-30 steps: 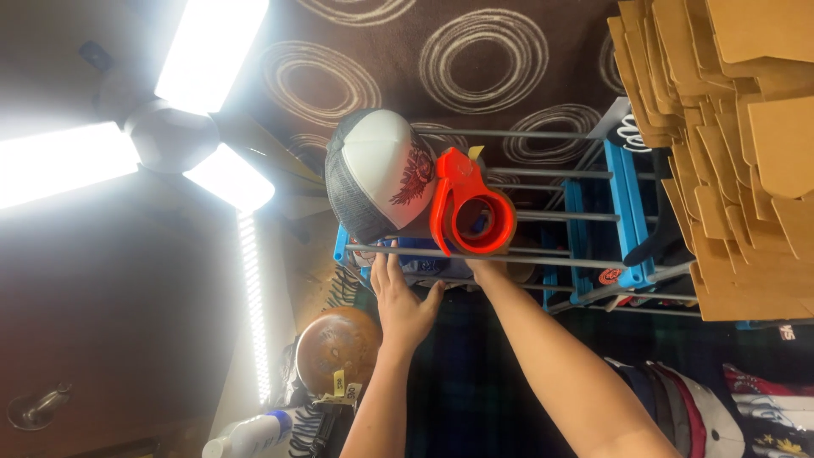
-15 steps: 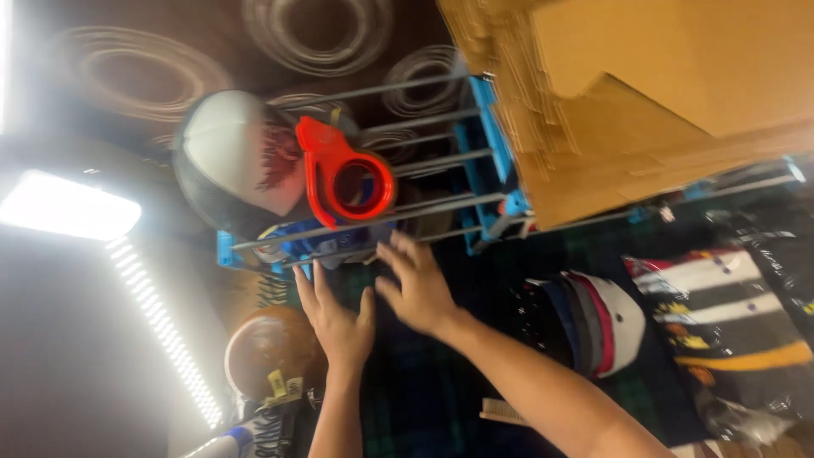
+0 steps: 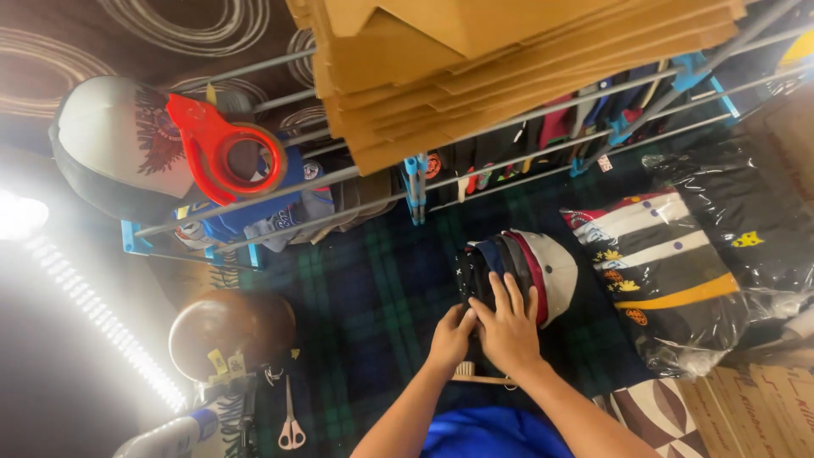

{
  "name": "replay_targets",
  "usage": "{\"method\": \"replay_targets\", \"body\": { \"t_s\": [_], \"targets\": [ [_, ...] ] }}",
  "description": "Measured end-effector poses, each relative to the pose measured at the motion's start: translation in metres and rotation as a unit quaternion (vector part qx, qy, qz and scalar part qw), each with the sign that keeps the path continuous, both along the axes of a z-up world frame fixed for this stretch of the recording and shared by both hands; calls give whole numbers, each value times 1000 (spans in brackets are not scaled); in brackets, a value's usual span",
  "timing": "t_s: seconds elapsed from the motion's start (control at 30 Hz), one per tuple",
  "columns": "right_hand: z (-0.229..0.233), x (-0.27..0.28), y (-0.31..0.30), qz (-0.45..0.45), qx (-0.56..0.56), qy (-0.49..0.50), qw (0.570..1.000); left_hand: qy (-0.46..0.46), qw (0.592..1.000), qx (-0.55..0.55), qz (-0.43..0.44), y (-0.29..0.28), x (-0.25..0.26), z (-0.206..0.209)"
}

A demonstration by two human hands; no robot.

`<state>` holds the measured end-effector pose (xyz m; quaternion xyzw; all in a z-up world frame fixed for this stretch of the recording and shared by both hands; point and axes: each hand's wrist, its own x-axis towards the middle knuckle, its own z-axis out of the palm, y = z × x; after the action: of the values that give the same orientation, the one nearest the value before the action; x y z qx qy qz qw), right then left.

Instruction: Brushing dust off various hats and organizing them onto a metal storage rack.

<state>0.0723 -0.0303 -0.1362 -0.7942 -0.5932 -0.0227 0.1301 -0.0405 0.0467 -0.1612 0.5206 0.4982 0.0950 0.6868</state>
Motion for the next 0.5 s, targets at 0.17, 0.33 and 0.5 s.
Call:
{"method": "replay_targets", "body": {
  "t_s": [0.17,0.33,0.5],
  "targets": [
    [-8,25,-3,-32,19,3,999,-25,987,2,160,6,22,-73],
    [-1,38,-16,10,-3,50,999,-68,967,100,225,36,-36,-14],
    [-9,42,-20,3,15,272,962,-213,937,53,274,42,-84,66]
  ]
}}
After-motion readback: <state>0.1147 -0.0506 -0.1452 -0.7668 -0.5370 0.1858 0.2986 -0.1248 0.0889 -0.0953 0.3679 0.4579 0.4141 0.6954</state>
